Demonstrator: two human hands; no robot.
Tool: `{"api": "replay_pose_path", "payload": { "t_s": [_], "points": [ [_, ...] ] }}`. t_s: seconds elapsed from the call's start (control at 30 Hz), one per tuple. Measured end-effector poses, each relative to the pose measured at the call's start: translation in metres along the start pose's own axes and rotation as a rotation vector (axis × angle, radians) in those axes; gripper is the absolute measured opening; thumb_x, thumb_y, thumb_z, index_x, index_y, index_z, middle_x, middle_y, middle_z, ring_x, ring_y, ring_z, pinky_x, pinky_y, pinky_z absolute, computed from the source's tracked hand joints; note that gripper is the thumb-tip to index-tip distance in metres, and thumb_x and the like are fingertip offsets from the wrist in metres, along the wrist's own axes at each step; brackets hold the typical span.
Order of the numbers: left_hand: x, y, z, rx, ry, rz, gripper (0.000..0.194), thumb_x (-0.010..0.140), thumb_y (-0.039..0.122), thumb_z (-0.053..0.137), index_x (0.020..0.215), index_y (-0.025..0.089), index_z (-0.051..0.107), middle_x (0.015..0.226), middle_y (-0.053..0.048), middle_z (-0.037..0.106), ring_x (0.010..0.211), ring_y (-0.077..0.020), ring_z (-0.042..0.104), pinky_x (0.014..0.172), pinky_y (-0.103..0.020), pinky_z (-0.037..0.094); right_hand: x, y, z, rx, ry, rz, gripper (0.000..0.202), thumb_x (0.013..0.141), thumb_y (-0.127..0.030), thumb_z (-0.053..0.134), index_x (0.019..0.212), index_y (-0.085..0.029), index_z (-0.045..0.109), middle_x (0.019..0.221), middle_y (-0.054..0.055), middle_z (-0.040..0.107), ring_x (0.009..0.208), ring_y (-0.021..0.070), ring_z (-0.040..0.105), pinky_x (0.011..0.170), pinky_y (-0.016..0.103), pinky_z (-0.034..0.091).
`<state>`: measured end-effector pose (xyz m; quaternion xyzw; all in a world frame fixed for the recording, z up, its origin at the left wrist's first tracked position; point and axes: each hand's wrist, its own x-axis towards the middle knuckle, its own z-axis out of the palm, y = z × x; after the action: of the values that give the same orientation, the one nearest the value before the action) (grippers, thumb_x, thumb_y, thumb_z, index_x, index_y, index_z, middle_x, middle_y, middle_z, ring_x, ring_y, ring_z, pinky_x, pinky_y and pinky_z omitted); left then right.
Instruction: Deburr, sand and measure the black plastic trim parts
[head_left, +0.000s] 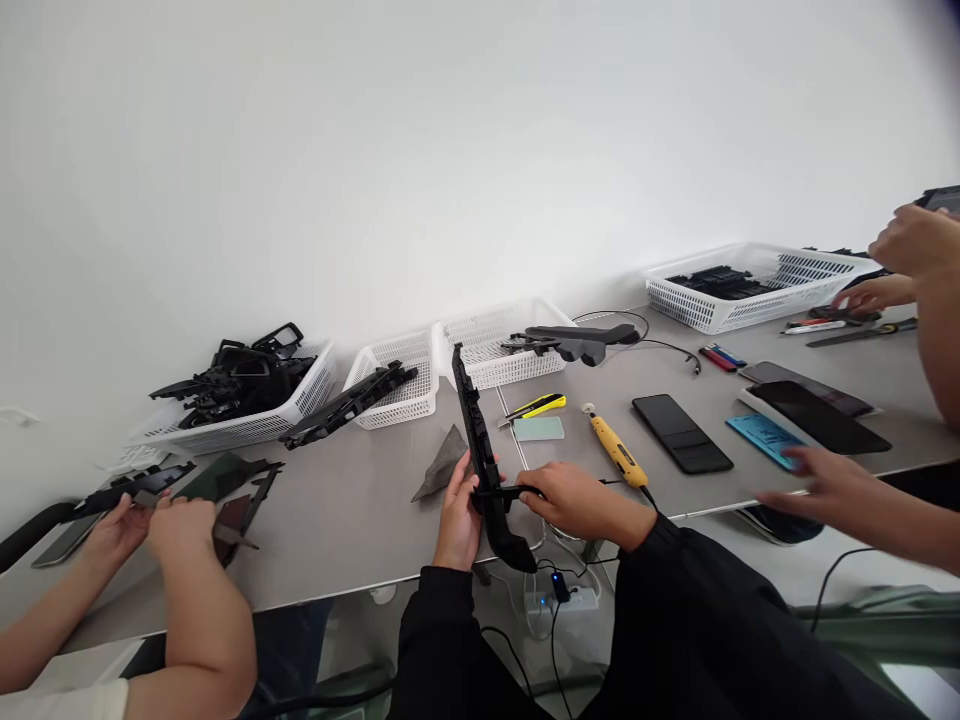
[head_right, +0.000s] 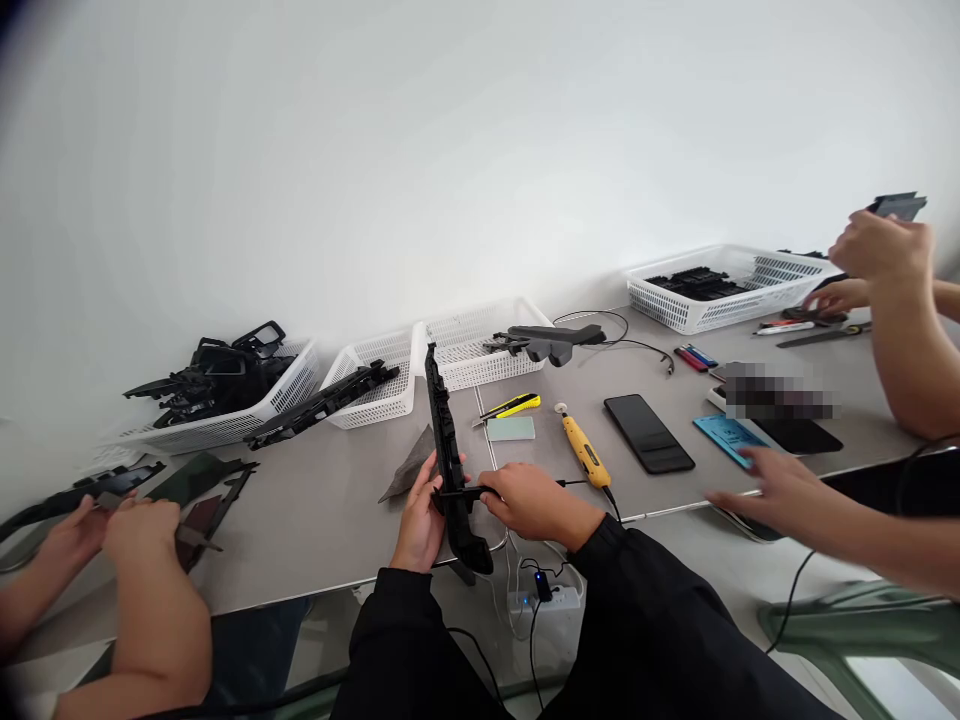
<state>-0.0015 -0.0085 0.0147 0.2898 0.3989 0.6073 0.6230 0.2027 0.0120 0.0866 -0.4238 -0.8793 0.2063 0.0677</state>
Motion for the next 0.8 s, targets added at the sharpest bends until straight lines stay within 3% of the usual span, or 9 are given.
{"api": "replay_pose_path", "payload": {
  "t_s": [0.37,0.8],
  "points": [
    [-0.0015,0.0012,0.0024,-0.006,-0.008,0.009,0.080,0.084,0.039,0.083,0.158,0.024,0.056,0.130,-0.013,0.079,0.114,-0.0315,0.076,0.091,-0.039,0.060,-0.0033,-0.0030,-0.0055,0.003,-0.017,-0.015,0.023,0.109,-0.023,0.049,0.106,-0.017,0.070,0.096,0.011,0.078,0.087,0.0245,0.069,0.069,0.033,0.026],
    [-0.0026,0.0025,0.0023,0.022,-0.013,0.014,0.068,0.087,0.039,0.081,0.151,0.023,0.063,0.133,-0.013,0.078,0.117,-0.0324,0.074,0.093,-0.039,0.059,-0.0028,-0.0013,-0.0043,0.019,-0.013,-0.023,0.022,0.108,-0.022,0.049,0.102,-0.018,0.070,0.089,0.008,0.075,0.082,0.0222,0.066,0.068,0.032,0.027]
  ]
}}
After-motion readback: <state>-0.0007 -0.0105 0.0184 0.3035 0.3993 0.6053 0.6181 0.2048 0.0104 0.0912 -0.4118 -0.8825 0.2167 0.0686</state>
